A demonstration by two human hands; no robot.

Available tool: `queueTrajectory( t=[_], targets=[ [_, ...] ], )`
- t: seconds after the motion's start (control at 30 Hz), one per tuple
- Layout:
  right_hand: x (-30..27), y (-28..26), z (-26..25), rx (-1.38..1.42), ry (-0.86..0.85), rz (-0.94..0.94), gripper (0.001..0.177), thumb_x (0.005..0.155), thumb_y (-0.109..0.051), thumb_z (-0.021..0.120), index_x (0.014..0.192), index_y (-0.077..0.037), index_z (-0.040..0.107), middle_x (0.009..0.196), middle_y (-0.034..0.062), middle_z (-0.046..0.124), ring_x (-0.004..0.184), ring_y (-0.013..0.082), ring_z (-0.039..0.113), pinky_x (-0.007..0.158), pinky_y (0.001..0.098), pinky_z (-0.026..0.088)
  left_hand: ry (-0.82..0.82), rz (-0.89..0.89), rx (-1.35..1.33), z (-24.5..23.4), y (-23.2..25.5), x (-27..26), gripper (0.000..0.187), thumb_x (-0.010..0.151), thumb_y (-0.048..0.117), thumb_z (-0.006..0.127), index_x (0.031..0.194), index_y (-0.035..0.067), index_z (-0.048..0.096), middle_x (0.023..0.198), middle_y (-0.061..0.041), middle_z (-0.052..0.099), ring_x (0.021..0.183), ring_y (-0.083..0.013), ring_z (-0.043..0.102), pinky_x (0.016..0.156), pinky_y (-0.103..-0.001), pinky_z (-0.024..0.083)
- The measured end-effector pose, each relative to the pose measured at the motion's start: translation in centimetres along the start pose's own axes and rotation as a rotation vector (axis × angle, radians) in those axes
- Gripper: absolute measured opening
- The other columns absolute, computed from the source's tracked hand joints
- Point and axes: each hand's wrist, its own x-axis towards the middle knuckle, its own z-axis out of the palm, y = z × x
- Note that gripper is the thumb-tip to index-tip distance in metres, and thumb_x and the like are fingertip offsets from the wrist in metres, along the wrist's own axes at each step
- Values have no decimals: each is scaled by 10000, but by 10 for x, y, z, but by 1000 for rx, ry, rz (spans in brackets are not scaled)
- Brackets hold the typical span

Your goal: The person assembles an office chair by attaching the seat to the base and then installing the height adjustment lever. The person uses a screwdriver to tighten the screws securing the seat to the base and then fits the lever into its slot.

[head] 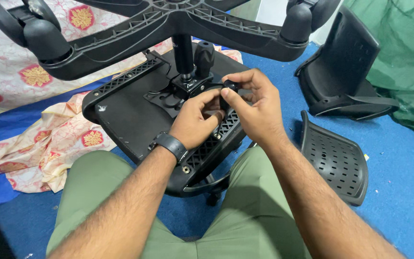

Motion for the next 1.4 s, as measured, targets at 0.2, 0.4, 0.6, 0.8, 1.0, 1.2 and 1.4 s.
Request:
queueTrajectory(
  t=[0.2, 0.4, 0.6, 0.8, 1.0, 1.2, 1.4],
  targets=[
    [-8, -1, 2, -125, 27, -58, 234, 940, -52, 773, 1163, -17, 712, 1137, 59, 602, 1032, 116, 603, 832, 268, 538, 132, -60, 169, 4, -8, 2, 333, 810, 36, 889, 1100, 9, 728, 854, 19, 656, 784, -62, 574, 747, -244, 558],
    [-11, -9, 1, -76, 45, 2, 240, 934, -74, 769, 1149, -48, 665, 1105, 33, 681, 1028, 91, 662, 864, 255, 560, 115, -22, 317, 9, 1, -3, 463, 777, 33, 842, 1213, 44, 687, 896, 3, 675, 824, -78, 628, 703, -270, 567],
    [-7, -9, -1, -72, 56, -54, 212, 939, -54, 755, 1126, -34, 657, 1113, 10, 602, 995, 76, 634, 864, 232, 579, 56, 16, 126, 8, 10, -4, 453, 854, 36, 753, 1295, 60, 654, 1064, -8, 771, 1009, -79, 732, 906, -270, 606],
    [-4, -2, 4, -107, 90, -58, 263, 900, -77, 860, 1060, -15, 660, 1041, -11, 538, 875, 56, 571, 739, 216, 522, 135, -50, 375, 10, 16, -3, 373, 818, 111, 872, 1158, 83, 720, 741, -2, 624, 700, -90, 521, 663, -286, 511],
    [8, 16, 4, 43, -52, -46, 251, 929, -63, 827, 1087, -38, 634, 1064, -9, 587, 930, 54, 608, 793, 222, 533, 188, 4, 317, 5, 7, -5, 365, 788, 117, 879, 1078, 75, 661, 735, 17, 554, 701, -80, 525, 680, -269, 531],
    [25, 28, 3, 125, -120, -30, 260, 947, -41, 798, 1110, -44, 595, 1062, -2, 594, 950, 73, 605, 811, 238, 502, 197, -37, 308, 1, 5, 6, 381, 784, 140, 877, 1089, 82, 656, 755, 9, 599, 711, -91, 595, 710, -284, 553],
    [32, 21, -5, 149, -218, -32, 238, 929, 2, 759, 1090, -38, 588, 1053, -4, 601, 959, 90, 631, 819, 255, 544, 251, -55, 394, 11, 19, 3, 447, 776, 157, 855, 1177, 84, 673, 807, -48, 653, 741, -137, 676, 714, -302, 574]
  ],
)
